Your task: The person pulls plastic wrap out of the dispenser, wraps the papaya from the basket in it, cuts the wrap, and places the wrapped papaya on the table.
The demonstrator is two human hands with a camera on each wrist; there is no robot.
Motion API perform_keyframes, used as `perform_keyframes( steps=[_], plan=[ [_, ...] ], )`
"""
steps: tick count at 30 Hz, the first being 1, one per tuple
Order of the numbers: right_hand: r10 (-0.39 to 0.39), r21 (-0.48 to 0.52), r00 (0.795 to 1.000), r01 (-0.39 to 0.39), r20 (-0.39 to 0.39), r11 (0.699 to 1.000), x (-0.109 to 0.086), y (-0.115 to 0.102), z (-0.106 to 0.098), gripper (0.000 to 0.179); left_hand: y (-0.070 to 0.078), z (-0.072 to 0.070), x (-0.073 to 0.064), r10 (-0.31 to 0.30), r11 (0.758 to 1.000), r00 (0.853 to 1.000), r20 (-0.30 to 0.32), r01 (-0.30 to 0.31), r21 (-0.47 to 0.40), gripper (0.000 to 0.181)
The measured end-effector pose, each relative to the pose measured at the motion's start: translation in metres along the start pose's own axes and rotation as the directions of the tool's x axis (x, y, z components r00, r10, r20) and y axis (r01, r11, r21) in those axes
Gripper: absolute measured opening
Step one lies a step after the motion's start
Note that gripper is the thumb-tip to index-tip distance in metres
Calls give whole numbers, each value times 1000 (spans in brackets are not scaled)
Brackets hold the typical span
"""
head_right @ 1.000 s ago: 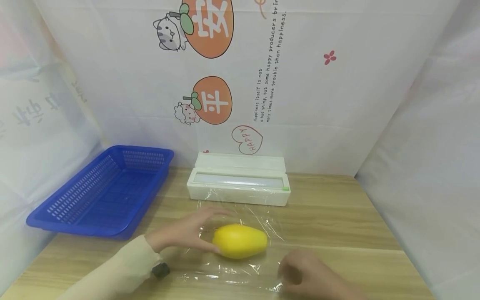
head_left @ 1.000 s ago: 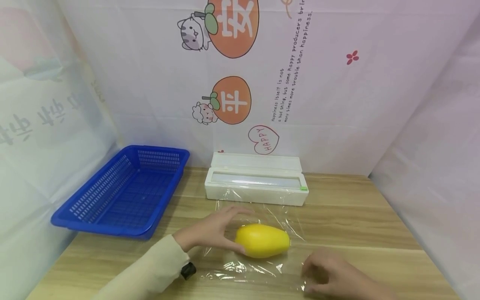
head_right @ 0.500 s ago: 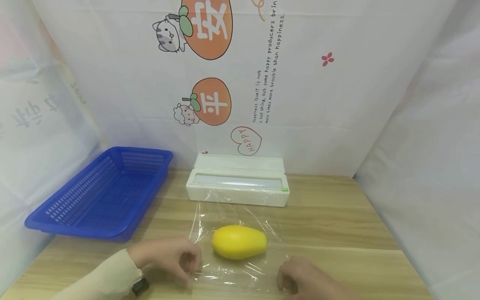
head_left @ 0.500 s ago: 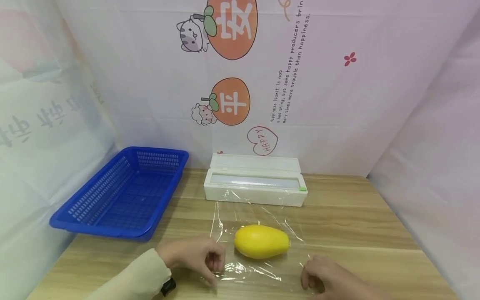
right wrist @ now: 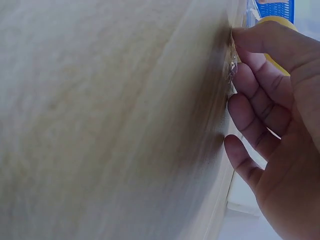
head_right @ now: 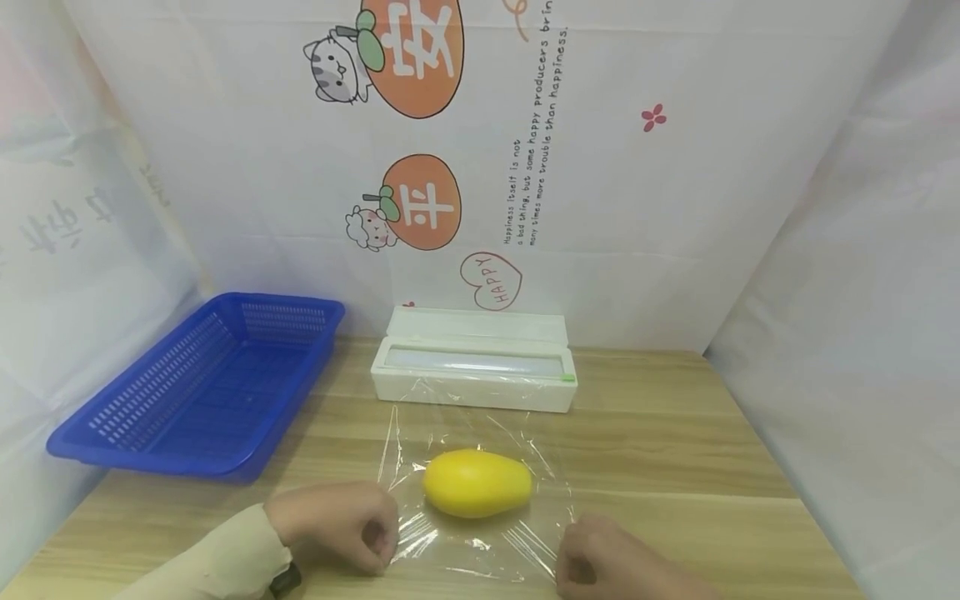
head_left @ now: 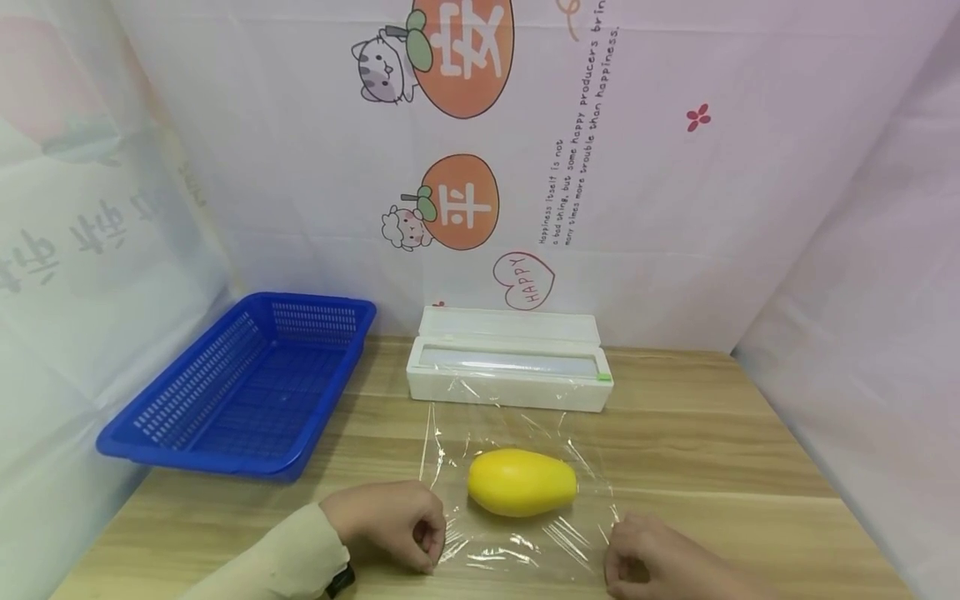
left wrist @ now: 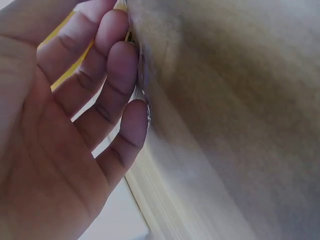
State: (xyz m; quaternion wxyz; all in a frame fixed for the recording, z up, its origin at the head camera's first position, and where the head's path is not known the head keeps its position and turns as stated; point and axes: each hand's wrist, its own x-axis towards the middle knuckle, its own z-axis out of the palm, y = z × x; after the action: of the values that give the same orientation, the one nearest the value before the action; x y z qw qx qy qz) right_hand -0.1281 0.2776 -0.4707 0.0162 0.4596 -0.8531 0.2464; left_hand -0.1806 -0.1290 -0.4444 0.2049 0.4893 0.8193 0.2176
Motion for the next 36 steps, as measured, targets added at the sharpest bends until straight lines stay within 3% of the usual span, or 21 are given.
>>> perform_keyframes(
  steps=[9,13,18,23,26,36],
  plan=[
    [77,112,995,-83,62,990,-5,3,-5,23,0,-3,-2,-3,1000,1000,18,4,-26,31],
    [57,110,997,-62,43,992,-5,6,-5,25,-2,-4,-3,2,999,1000,18,-1,-43,19],
    [100,160,994,-105,40,981,-5,2,-6,23,-3,-6,-2,24,999,1000,7,-24,-41,14],
    [150,95,987,-145,-48,985,-1,-6,-11,24,0,-13,-3,-13,999,999,-50,11,-48,19],
    [162,21,981,-160,-109,987,2,-10,-15,24,3,-19,-2,1,999,996,-92,-4,-33,23],
    [66,-110,961,-99,-269,989,7,-8,-23,33,6,-36,-1,89,996,982,-168,-92,-9,21]
  ],
)
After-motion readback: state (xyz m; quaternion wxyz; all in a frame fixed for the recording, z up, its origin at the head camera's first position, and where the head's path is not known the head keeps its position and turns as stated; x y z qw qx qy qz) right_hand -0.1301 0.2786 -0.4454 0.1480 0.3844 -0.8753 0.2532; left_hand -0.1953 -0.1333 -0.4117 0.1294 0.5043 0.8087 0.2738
